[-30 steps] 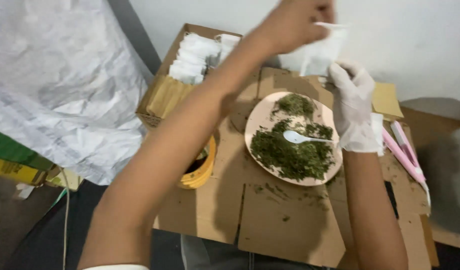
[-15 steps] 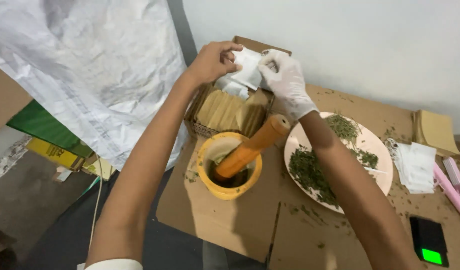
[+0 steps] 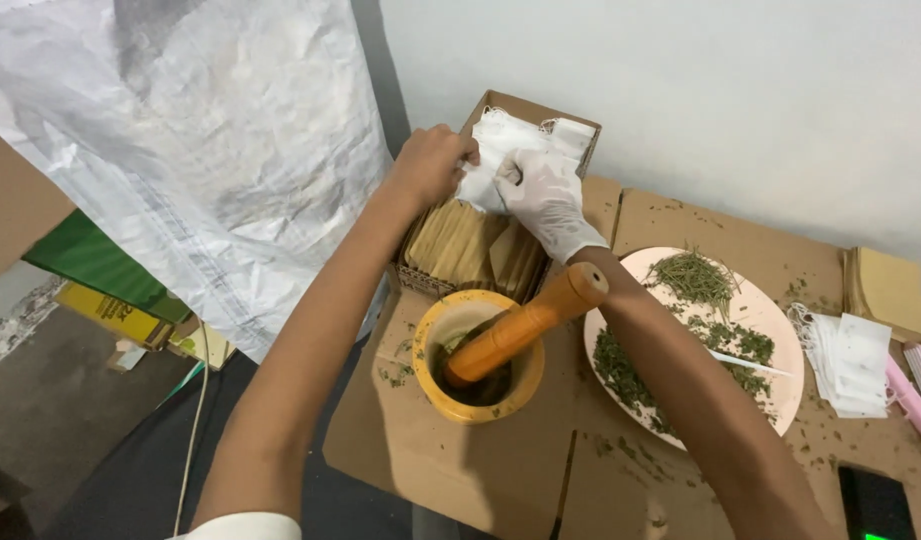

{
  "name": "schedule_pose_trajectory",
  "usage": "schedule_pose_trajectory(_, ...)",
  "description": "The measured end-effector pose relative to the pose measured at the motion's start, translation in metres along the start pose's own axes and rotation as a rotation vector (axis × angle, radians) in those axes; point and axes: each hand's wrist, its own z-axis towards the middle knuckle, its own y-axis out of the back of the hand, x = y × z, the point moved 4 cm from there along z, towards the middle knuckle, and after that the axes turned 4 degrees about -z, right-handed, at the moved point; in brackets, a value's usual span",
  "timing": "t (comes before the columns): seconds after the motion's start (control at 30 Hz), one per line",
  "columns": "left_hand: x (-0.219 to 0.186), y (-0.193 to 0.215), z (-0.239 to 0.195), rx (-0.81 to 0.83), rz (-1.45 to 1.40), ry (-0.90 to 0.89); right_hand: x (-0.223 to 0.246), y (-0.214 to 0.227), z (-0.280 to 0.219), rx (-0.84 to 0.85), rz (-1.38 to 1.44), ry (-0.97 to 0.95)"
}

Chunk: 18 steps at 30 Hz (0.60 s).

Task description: Filling small tea bags with dried tea leaves using a spoon and weighing them on a digital scale for consistency.

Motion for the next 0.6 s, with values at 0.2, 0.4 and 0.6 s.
schedule_pose_trajectory(0.2,0.012,-0.025,0.008,-0.053,0.111,-0.063,0.003,0.007,-0.004,0.068,0.117,-0.120)
schedule_pose_trajectory(0.4,0.014,-0.027,0.006,0.006,0.089,-0.029,0.001,-0.013,0.002,0.082,-0.013,0.056)
schedule_pose_trajectory(0.6,-0.003,-0.019,0.008,0.038,0.004,-0.058,0.016,-0.022,-0.007,0.059,-0.045,0.027)
